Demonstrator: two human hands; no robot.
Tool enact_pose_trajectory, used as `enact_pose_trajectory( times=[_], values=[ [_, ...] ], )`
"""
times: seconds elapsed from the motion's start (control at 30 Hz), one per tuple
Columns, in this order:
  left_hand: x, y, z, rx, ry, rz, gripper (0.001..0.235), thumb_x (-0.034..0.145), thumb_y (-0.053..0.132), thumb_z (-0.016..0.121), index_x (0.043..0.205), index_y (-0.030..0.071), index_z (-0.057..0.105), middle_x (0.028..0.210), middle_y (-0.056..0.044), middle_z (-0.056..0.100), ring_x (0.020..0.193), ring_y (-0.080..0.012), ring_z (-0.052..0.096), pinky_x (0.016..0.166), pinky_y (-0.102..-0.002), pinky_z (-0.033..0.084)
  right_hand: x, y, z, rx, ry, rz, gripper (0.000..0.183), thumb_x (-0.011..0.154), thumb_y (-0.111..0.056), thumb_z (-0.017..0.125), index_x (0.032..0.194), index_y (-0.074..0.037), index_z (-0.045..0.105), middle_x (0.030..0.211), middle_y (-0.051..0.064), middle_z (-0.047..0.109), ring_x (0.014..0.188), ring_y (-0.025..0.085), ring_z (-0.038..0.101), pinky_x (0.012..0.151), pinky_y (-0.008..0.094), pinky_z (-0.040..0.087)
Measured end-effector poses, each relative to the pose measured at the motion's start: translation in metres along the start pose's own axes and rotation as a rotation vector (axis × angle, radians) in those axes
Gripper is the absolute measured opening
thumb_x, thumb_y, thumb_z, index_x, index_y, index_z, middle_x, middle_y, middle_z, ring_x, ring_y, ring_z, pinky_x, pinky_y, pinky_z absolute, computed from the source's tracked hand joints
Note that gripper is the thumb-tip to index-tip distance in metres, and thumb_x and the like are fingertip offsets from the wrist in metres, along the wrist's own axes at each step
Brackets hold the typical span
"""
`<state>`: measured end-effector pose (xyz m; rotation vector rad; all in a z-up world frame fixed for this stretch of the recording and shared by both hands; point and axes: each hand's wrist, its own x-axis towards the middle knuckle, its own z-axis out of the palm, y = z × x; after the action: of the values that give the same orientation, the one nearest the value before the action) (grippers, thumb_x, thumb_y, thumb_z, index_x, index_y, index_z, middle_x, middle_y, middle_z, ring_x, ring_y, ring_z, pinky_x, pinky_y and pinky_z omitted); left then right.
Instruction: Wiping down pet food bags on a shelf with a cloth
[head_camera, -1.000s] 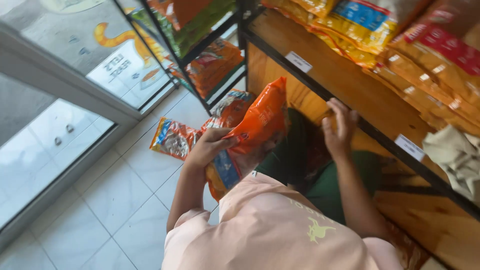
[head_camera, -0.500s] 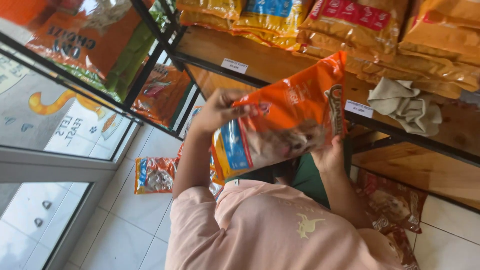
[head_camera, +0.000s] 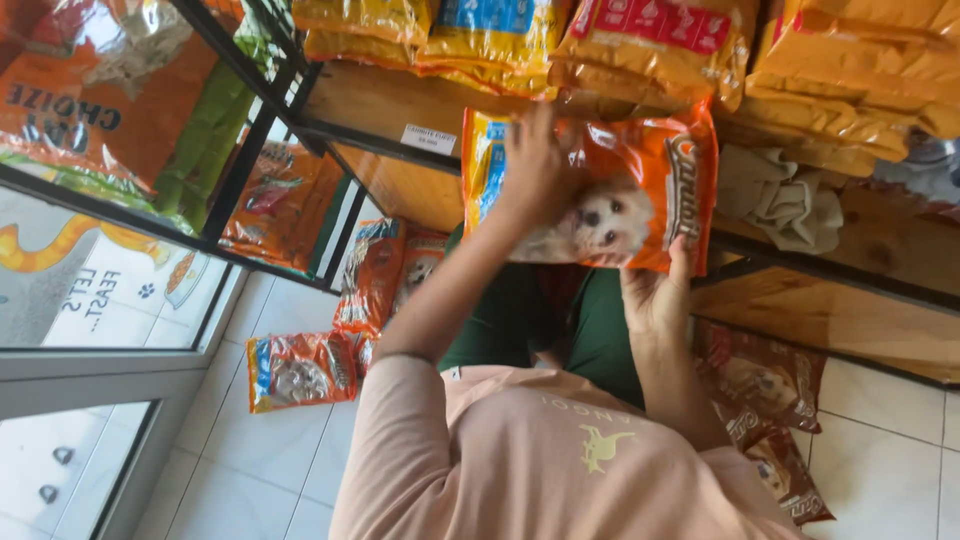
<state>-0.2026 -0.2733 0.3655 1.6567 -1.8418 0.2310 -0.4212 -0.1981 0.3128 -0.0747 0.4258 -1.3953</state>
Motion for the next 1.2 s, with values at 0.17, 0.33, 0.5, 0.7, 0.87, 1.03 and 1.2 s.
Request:
enact_pose_trajectory(
  times=[0.17,0.33,0.5,0.7,0.87,1.03,1.2],
  values=[
    [-0.024,0.022,0.014,-0.109,-0.326,0.019,0.081,0.092,0.076,0.052,0.16,0.035,0.033,0.167,-0.005,0.035,0.151,-0.0379,0.034,0.113,-0.074,0.023,-0.008,0.002,-0.006,-0.146,0.019,-0.084,0.042,0.095,-0.023,0.073,0.131,-0.006,0.059,0.122,0.011,0.07,0.097,0.02,0.073,0.073,0.029,0.067],
    [-0.016,0.022,0.023,-0.037,-0.334,0.006,0.085,0.088,0.08,0.056,0.16,0.04,0.034,0.17,-0.012,0.026,0.153,-0.0451,0.031,0.114,-0.074,0.024,-0.001,-0.021,-0.047,-0.492,-0.002,-0.221,0.035,0.096,-0.033,0.071,0.121,-0.013,0.057,0.119,0.008,0.067,0.095,0.022,0.071,0.074,0.035,0.065],
    [-0.012,0.027,0.033,-0.008,-0.348,-0.049,0.085,0.084,0.083,0.055,0.157,0.04,0.04,0.167,-0.014,0.031,0.151,-0.0463,0.031,0.113,-0.074,0.024,0.017,-0.089,-0.085,-1.699,-0.047,-1.081,0.018,0.114,-0.012,0.065,0.118,0.003,0.075,0.09,0.015,0.073,0.057,0.014,0.051,0.046,0.028,0.04],
    [-0.012,0.028,0.031,-0.017,-0.383,-0.079,0.08,0.088,0.084,0.047,0.156,0.043,0.04,0.167,-0.011,0.031,0.152,-0.0433,0.031,0.115,-0.071,0.023,0.026,-0.129,0.017,-2.276,-0.013,-0.982,0.058,0.097,-0.007,0.072,0.153,-0.006,0.055,0.165,0.026,0.028,0.146,0.059,0.012,0.111,0.083,0.01],
    [-0.013,0.028,0.03,-0.03,-0.333,-0.09,0.077,0.087,0.082,0.047,0.153,0.043,0.044,0.165,-0.009,0.036,0.151,-0.0419,0.033,0.115,-0.071,0.024,0.082,-0.134,-0.014,-2.542,0.068,-1.071,0.088,0.091,-0.03,0.089,0.16,-0.005,0.041,0.132,0.032,0.058,0.118,0.053,0.051,0.098,0.065,0.031],
    [-0.016,0.028,0.032,-0.044,-0.337,-0.096,0.079,0.086,0.084,0.047,0.153,0.042,0.046,0.165,-0.007,0.037,0.152,-0.0407,0.032,0.116,-0.071,0.023,0.087,-0.151,-0.01,-1.907,0.001,-1.111,0.017,0.101,0.0,0.066,0.116,0.002,0.073,0.1,0.019,0.077,0.086,0.03,0.074,0.073,0.04,0.06],
    [-0.015,0.028,0.035,-0.033,-0.291,-0.11,0.079,0.084,0.083,0.053,0.152,0.044,0.047,0.163,-0.007,0.041,0.15,-0.0381,0.037,0.116,-0.069,0.025,-0.001,-0.131,0.059,-1.316,-0.235,-0.815,0.037,0.111,-0.032,0.06,0.134,-0.003,0.059,0.117,0.011,0.063,0.094,0.016,0.055,0.089,0.028,0.048]
  ],
)
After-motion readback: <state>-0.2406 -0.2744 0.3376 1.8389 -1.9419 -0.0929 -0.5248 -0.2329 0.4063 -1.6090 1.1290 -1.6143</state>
